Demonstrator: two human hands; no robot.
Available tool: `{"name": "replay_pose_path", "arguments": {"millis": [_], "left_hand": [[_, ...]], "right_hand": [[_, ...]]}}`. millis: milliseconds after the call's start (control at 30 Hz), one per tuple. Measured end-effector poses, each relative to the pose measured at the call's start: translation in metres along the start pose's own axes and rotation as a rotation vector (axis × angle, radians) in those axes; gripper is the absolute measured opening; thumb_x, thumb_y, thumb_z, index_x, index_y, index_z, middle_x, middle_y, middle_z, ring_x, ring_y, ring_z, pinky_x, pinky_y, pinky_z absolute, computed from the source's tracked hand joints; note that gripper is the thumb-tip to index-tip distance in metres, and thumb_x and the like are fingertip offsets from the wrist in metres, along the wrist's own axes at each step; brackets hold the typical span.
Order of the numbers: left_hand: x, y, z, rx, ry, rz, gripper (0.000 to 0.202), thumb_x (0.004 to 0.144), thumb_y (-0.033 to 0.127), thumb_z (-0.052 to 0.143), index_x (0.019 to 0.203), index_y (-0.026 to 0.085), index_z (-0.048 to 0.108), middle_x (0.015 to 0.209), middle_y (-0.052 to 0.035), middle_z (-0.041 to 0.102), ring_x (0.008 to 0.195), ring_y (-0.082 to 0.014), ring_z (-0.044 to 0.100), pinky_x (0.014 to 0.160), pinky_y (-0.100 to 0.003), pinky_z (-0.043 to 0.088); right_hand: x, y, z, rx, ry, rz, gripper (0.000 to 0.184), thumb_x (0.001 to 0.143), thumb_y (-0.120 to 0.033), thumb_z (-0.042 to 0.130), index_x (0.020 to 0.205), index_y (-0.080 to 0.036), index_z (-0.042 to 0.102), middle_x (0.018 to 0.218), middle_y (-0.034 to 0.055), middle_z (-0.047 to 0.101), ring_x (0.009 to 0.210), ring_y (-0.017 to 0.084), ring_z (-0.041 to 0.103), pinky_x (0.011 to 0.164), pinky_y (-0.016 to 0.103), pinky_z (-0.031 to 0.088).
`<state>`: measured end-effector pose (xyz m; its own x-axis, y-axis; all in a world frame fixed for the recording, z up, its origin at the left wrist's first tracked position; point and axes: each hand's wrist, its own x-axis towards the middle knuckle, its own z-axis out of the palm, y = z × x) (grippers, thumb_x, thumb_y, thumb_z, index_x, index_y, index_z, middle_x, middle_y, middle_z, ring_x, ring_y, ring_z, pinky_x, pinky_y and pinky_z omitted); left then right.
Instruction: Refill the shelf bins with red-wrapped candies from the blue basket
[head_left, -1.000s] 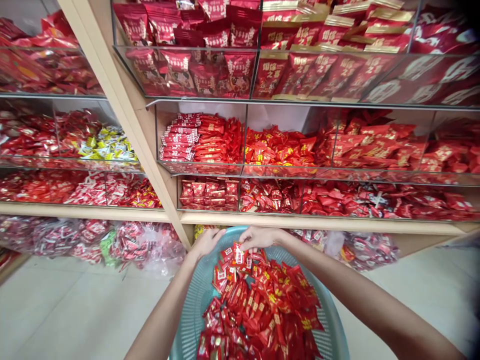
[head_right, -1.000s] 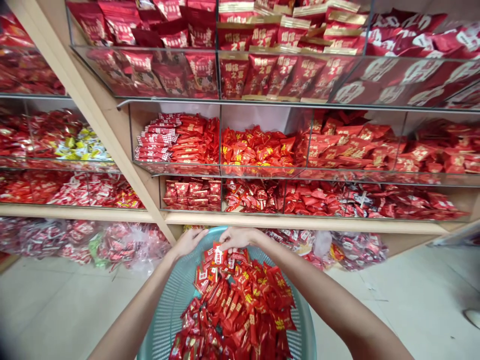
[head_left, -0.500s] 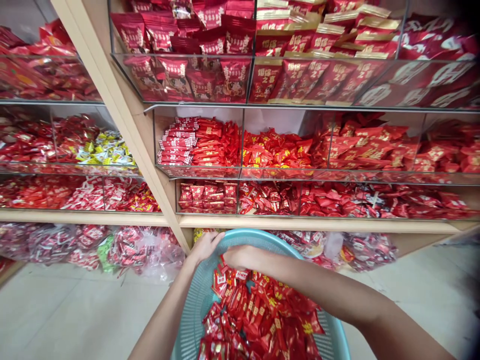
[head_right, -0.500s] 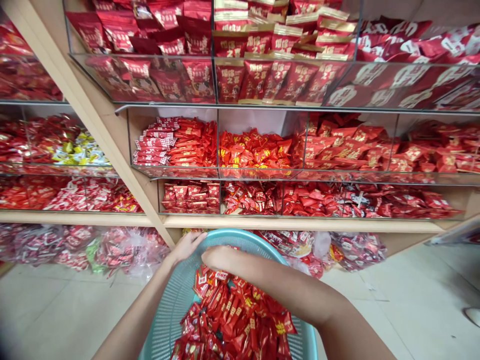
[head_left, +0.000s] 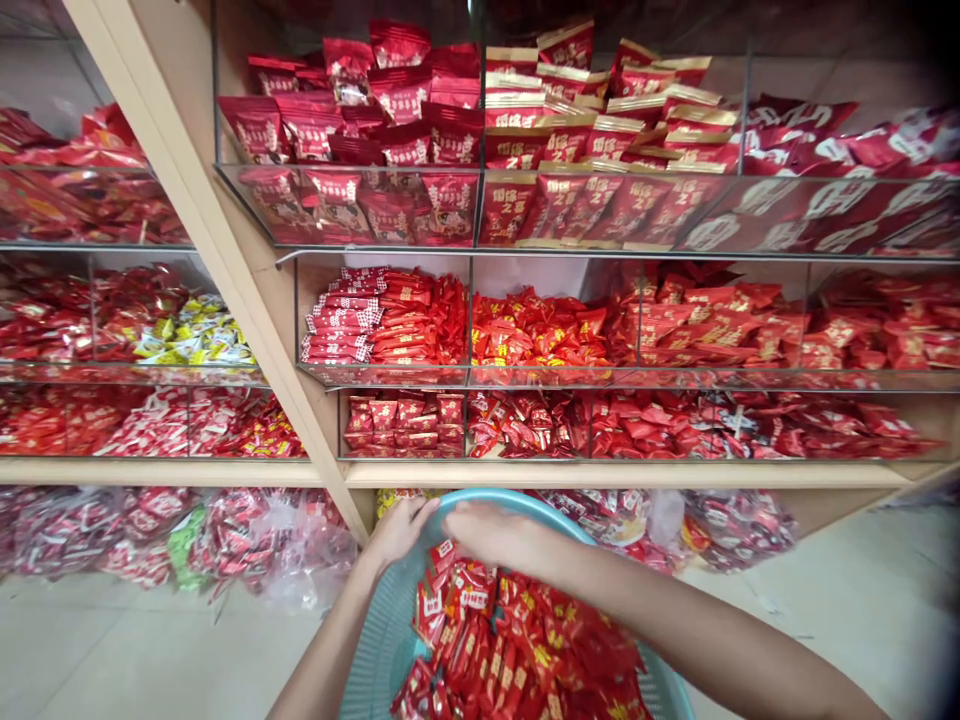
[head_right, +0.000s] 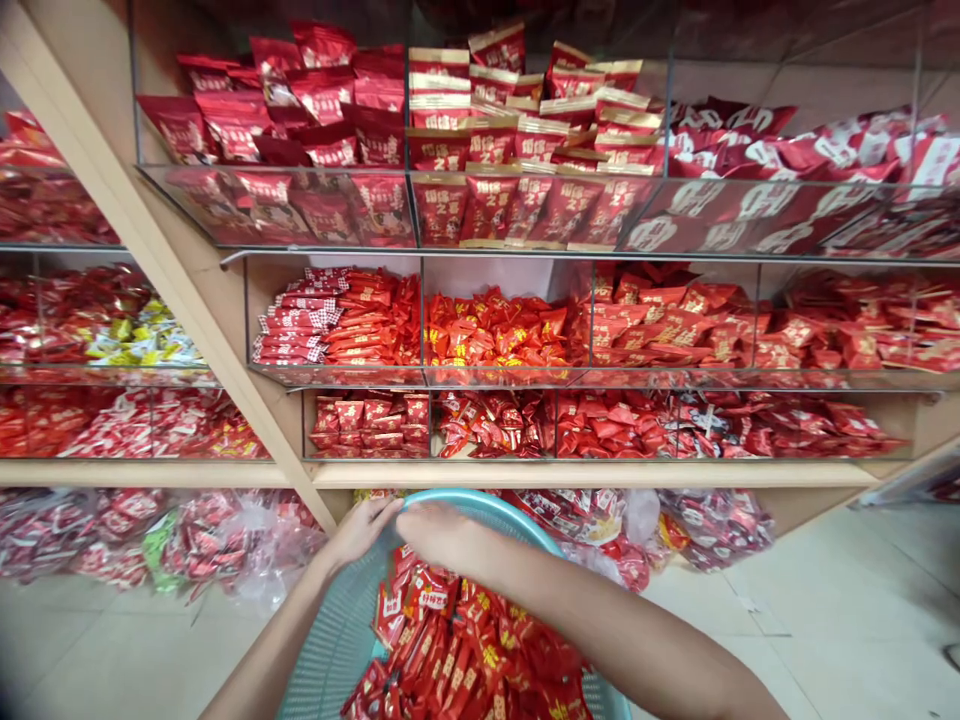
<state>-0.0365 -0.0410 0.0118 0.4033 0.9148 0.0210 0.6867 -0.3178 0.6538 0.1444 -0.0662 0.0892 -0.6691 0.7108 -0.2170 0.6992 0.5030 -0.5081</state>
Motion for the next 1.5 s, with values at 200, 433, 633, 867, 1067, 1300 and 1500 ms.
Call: {"name": "replay_pose_path", "arguments": {"millis": [200, 433, 633, 867, 1067, 1300, 1500], "left_hand": [[0.003, -0.002, 0.003, 0.0, -0.006, -0.04, 0.053, 0.09, 0.057, 0.029, 0.066, 0.019, 0.054, 0.065, 0.0007, 0.059, 0.064, -0.0146, 0.054, 0.061, -0.021, 0.035], [0.001, 0.0, 0.0, -0.052, -0.014, -0.053, 0.052, 0.09, 0.058, 0.028, 0.069, 0.019, 0.056, 0.069, -0.0001, 0.061, 0.068, -0.0158, 0.055, 0.065, -0.022, 0.038], [0.001, -0.001, 0.002, -0.065, -0.012, -0.077, 0.052, 0.089, 0.059, 0.029, 0.068, 0.019, 0.054, 0.068, 0.0001, 0.06, 0.068, -0.016, 0.055, 0.064, -0.023, 0.038], [0.001, 0.001, 0.001, -0.046, -0.011, -0.09, 0.051, 0.09, 0.057, 0.029, 0.067, 0.019, 0.053, 0.066, 0.0011, 0.058, 0.066, -0.0149, 0.054, 0.062, -0.022, 0.035], [0.0, 0.003, 0.0, -0.034, -0.005, -0.094, 0.051, 0.09, 0.057, 0.029, 0.069, 0.019, 0.056, 0.069, 0.0003, 0.061, 0.068, -0.0154, 0.056, 0.065, -0.022, 0.037], [0.0, 0.003, 0.0, -0.027, -0.007, -0.07, 0.052, 0.091, 0.057, 0.029, 0.071, 0.018, 0.058, 0.071, -0.0005, 0.063, 0.07, -0.016, 0.057, 0.066, -0.022, 0.038], [0.001, 0.004, 0.0, -0.025, -0.012, -0.062, 0.053, 0.09, 0.057, 0.029, 0.073, 0.018, 0.061, 0.072, -0.0007, 0.064, 0.071, -0.0162, 0.057, 0.065, -0.023, 0.037]], "right_hand": [[-0.014, 0.058, -0.099, -0.249, 0.261, 0.251, 0.02, 0.081, -0.014, 0.048, 0.089, -0.017, 0.067, 0.09, 0.0086, 0.069, 0.083, 0.019, 0.063, 0.068, 0.025, 0.041], [0.017, 0.101, -0.087, -0.529, 0.166, 0.049, 0.033, 0.079, -0.012, 0.058, 0.111, -0.02, 0.06, 0.118, 0.011, 0.058, 0.103, 0.022, 0.06, 0.079, 0.027, 0.045], [0.033, 0.096, -0.081, -0.706, 0.078, 0.012, 0.031, 0.079, -0.025, 0.064, 0.11, -0.02, 0.061, 0.122, 0.0121, 0.054, 0.097, 0.023, 0.063, 0.078, 0.03, 0.049], [0.035, 0.094, -0.082, -0.75, 0.094, -0.009, 0.021, 0.087, -0.022, 0.05, 0.1, -0.019, 0.066, 0.114, 0.0115, 0.061, 0.091, 0.022, 0.065, 0.075, 0.03, 0.049], [0.019, 0.102, -0.09, -0.531, 0.15, -0.017, 0.022, 0.088, -0.028, 0.052, 0.102, -0.018, 0.066, 0.108, 0.0117, 0.064, 0.096, 0.024, 0.062, 0.076, 0.03, 0.047], [-0.018, 0.113, -0.103, 0.23, 0.475, -0.066, 0.031, 0.081, -0.043, 0.06, 0.093, -0.014, 0.067, 0.08, 0.003, 0.063, 0.072, 0.016, 0.056, 0.067, 0.028, 0.044], [-0.046, 0.086, -0.076, 1.153, 0.585, 0.069, 0.03, 0.07, -0.04, 0.074, 0.082, -0.016, 0.06, 0.066, -0.0042, 0.058, 0.057, 0.008, 0.052, 0.054, 0.02, 0.043]]}}
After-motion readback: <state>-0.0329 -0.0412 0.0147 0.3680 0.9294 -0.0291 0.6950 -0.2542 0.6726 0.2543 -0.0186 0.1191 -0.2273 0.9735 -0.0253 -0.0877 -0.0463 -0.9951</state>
